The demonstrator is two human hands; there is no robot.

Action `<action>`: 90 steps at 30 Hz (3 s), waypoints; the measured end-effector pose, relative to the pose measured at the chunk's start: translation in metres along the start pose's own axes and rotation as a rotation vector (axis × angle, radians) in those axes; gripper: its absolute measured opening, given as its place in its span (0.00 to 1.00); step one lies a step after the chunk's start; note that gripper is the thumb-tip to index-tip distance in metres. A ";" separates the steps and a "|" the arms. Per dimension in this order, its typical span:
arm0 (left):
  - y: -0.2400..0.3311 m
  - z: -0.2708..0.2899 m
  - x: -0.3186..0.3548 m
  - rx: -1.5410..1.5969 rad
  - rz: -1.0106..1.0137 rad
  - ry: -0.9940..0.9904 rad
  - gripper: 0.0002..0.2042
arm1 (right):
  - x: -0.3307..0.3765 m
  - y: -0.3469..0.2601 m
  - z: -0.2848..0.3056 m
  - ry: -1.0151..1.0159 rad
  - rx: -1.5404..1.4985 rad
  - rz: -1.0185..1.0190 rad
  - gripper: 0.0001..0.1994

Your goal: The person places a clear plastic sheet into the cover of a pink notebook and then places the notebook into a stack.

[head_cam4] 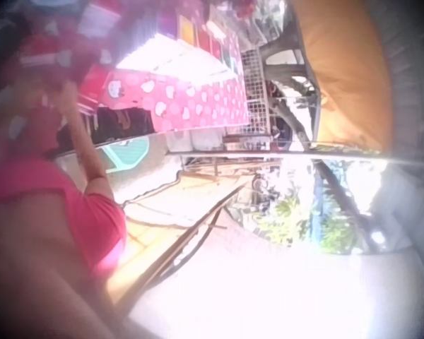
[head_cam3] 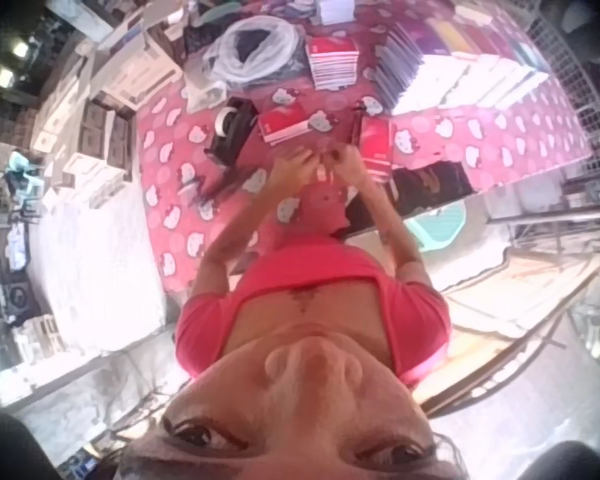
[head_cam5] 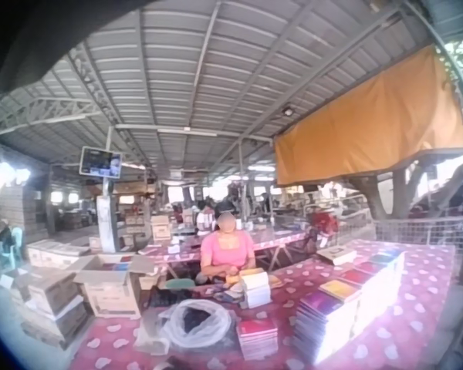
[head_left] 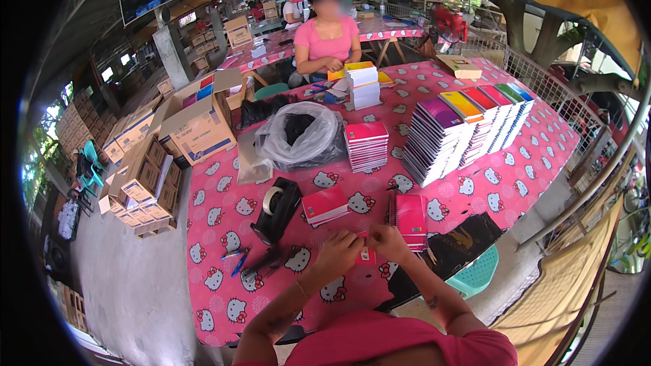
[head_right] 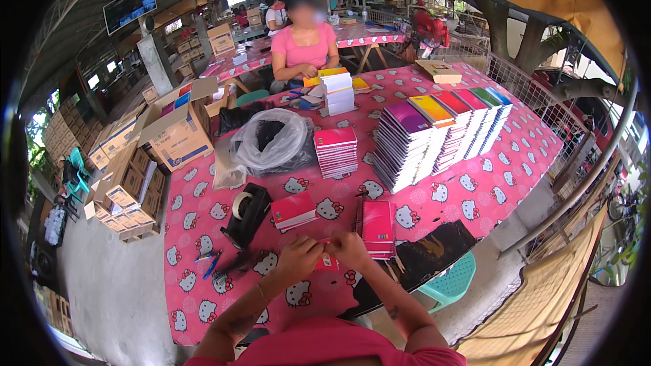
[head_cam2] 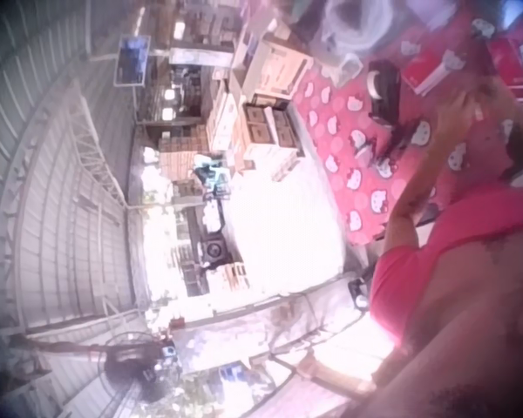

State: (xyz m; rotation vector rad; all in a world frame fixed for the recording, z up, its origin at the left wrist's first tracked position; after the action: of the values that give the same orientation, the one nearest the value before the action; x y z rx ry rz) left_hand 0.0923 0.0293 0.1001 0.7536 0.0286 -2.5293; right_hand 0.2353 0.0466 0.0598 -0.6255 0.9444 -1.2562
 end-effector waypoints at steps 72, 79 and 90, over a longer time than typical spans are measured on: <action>-0.090 -0.003 0.157 0.340 0.918 0.519 0.16 | 0.014 0.058 -0.083 -0.222 -0.495 -0.124 0.15; -0.059 -0.074 0.139 0.963 1.113 0.447 0.23 | 0.016 0.059 -0.084 -0.225 -0.521 -0.079 0.16; -0.088 0.015 0.126 0.645 1.036 0.539 0.16 | 0.016 0.071 -0.084 -0.214 -0.455 -0.099 0.15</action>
State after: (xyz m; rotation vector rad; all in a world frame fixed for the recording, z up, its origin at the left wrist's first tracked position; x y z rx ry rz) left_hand -0.0478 0.0469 0.0369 1.2481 -0.8028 -1.2844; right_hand 0.1996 0.0551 -0.0451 -1.1517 1.0343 -1.0374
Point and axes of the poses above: each hand's wrist, its own x-axis away from the middle knuckle, its own z-axis out of the back of the hand, y = z × x, the point moved 7 cm from there along -x, towards the middle knuckle, and after that the axes turned 1 degree about x, right-handed, at the moved point
